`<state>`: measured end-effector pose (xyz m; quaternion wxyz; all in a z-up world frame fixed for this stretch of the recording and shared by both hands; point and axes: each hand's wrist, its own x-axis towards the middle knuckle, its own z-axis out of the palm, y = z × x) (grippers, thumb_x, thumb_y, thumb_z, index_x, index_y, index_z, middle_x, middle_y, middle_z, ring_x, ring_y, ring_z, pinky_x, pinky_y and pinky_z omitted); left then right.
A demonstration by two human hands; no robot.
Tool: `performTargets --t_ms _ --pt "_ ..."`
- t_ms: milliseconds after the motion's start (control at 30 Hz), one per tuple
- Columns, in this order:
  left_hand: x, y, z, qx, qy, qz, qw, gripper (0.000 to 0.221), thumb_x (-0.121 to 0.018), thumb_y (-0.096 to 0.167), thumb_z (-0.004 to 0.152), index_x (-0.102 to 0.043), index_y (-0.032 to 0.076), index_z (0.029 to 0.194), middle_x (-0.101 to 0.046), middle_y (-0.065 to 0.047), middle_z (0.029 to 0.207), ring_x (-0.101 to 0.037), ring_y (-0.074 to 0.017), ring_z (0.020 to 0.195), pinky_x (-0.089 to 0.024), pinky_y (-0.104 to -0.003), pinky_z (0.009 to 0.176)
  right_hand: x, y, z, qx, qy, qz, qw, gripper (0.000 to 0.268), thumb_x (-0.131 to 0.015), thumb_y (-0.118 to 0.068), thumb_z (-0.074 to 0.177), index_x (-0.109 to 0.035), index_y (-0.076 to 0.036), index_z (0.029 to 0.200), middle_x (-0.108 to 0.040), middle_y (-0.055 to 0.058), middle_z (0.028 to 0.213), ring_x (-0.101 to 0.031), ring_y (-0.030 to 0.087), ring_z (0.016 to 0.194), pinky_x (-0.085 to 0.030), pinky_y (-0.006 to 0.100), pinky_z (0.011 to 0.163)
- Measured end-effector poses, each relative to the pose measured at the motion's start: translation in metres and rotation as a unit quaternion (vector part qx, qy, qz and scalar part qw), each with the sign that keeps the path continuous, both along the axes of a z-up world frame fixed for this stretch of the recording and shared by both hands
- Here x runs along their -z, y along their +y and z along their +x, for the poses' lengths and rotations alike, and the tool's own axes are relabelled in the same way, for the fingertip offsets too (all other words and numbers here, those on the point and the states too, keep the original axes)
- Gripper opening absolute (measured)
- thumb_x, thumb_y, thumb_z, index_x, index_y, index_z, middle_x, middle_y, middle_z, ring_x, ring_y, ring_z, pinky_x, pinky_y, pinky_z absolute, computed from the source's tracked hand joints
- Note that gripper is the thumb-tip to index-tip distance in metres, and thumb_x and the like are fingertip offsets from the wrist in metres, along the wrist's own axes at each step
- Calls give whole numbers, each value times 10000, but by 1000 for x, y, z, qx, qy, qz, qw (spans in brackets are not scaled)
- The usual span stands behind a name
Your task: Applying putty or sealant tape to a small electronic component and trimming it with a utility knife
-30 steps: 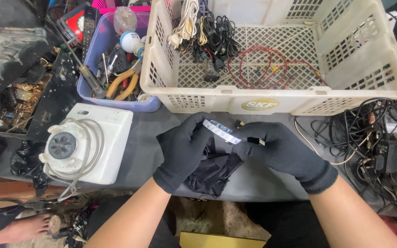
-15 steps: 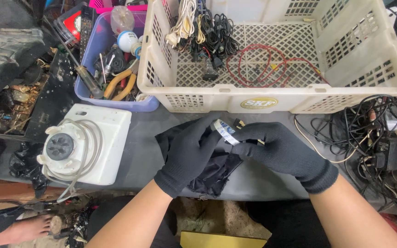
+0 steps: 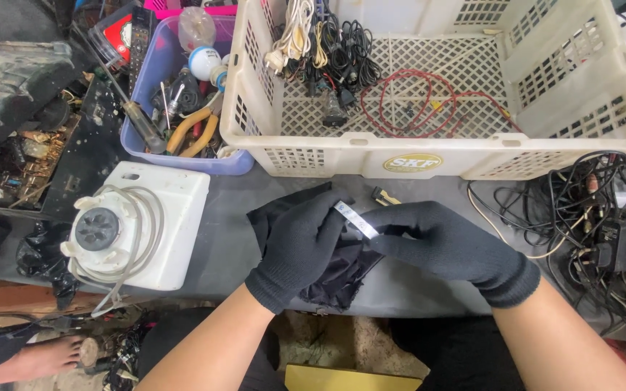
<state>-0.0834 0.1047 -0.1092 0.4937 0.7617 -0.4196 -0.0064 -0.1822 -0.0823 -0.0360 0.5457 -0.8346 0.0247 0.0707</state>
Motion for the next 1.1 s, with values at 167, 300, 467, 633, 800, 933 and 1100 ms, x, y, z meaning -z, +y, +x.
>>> performTargets --t_ms 167,300,467,633,800,933,1100 --pt "-23 0 -2 -32 119 -16 992 207 -610 213 1029 -722 38 1016 -699 -223 701 -755 -365 774 -626 -369 589 2 -4 -1 22 32 2 999 293 -706 -198 910 -804 -113 1172 -812 277 977 -770 427 1046 -613 547 854" --pt "-8 -6 0 -70 189 -12 979 294 -619 284 1023 -680 79 820 -678 -140 589 -765 -277 729 -608 -321 570 8 -10 -2 39 42 5 998 287 -707 -191 910 -812 -112 1164 -812 281 978 -776 421 1033 -598 544 865" --pt "-35 -11 -5 -74 370 -1 926 421 -608 372 1001 -696 101 692 -713 -132 569 -772 -246 717 -557 -327 899 7 -10 -1 43 51 1 998 288 -729 -227 900 -827 -128 1151 -837 233 939 -804 356 981 -598 512 875" --pt "-32 -7 1 -69 217 88 970 324 -590 429 985 -662 116 940 -730 -166 782 -742 -308 926 -585 -369 845 -2 -4 0 34 46 -6 998 276 -765 -218 873 -832 -114 1120 -829 237 900 -806 344 959 -608 502 845" --pt "2 5 4 -55 -109 117 986 530 -700 289 912 -589 224 1425 -782 -45 990 -762 -197 936 -610 -339 797 8 -6 -3 24 55 -7 998 237 -783 -217 862 -853 -133 1073 -827 236 865 -807 317 957 -610 494 831" --pt "2 4 2 -24 -68 104 992 328 -614 243 976 -687 147 1280 -772 -99 876 -765 -230 840 -609 -285 686 15 -5 -4 31 51 4 998 306 -778 -238 867 -830 -152 1156 -838 237 935 -768 337 1041 -628 469 837" --pt "-17 -3 2 -41 45 47 997 260 -605 230 997 -724 30 1112 -736 -170 763 -748 -347 792 -607 -339 611 3 -4 2 29 39 13 999 326 -765 -239 872 -819 -147 1180 -830 257 970 -774 383 1031 -626 490 827"
